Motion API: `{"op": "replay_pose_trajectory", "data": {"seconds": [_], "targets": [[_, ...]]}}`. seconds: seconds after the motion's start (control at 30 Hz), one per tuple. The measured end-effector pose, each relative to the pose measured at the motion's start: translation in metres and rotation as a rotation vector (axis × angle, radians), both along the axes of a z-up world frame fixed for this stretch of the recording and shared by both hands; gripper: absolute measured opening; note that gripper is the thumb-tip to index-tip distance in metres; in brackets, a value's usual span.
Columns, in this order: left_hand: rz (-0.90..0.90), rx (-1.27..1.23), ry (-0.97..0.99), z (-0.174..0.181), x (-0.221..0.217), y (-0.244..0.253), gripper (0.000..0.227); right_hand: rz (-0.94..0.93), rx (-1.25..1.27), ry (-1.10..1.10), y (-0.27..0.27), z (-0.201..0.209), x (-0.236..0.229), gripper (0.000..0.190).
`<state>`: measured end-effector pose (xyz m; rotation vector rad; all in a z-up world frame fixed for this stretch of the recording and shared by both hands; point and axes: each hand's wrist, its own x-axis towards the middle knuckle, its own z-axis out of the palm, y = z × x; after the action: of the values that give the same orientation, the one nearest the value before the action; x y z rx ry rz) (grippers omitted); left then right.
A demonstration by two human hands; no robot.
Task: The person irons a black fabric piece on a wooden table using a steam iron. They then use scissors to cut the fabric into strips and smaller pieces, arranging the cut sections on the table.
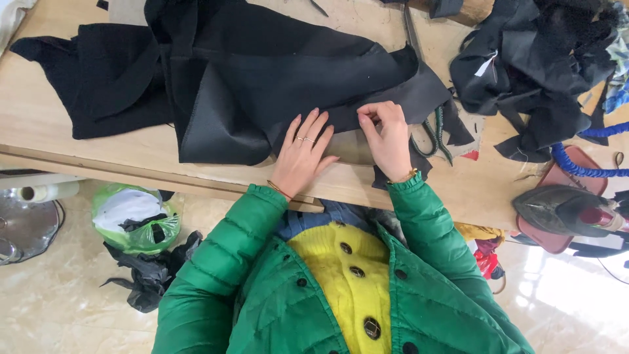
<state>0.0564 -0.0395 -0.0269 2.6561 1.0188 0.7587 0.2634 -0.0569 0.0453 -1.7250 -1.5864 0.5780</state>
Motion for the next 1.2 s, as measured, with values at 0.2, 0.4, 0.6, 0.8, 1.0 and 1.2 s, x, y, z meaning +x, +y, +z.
{"op": "replay_pose_trajectory", "data": {"seconds": [0.2,0.4,0.6,0.8,1.0,1.2], "targets": [[-0.067,0.071,0.2,-0.002,-0.007,0.006,0.077,0.131,0.106,-0.131,-0.001,-0.001,-0.009,0.017],[-0.065,0.065,0.224,-0.003,-0.018,0.001,0.081,0.225,0.149,-0.507,-0.009,-0.023,-0.008,0.035],[0.265,0.187,0.034,-0.018,-0.014,-0.043,0.061,0.248,0.132,-0.462,-0.005,-0.03,-0.002,0.036],[0.402,0.103,0.046,-0.004,-0.02,-0.044,0.066,0.242,0.09,-0.431,-0.003,-0.023,-0.003,0.034],[0.479,0.053,0.029,0.015,-0.038,-0.029,0.05,0.24,0.071,-0.4,-0.001,-0.017,-0.004,0.032],[0.44,-0.015,-0.108,0.015,-0.058,-0.002,0.025,0.259,0.059,-0.356,0.003,-0.013,-0.003,0.031]]}}
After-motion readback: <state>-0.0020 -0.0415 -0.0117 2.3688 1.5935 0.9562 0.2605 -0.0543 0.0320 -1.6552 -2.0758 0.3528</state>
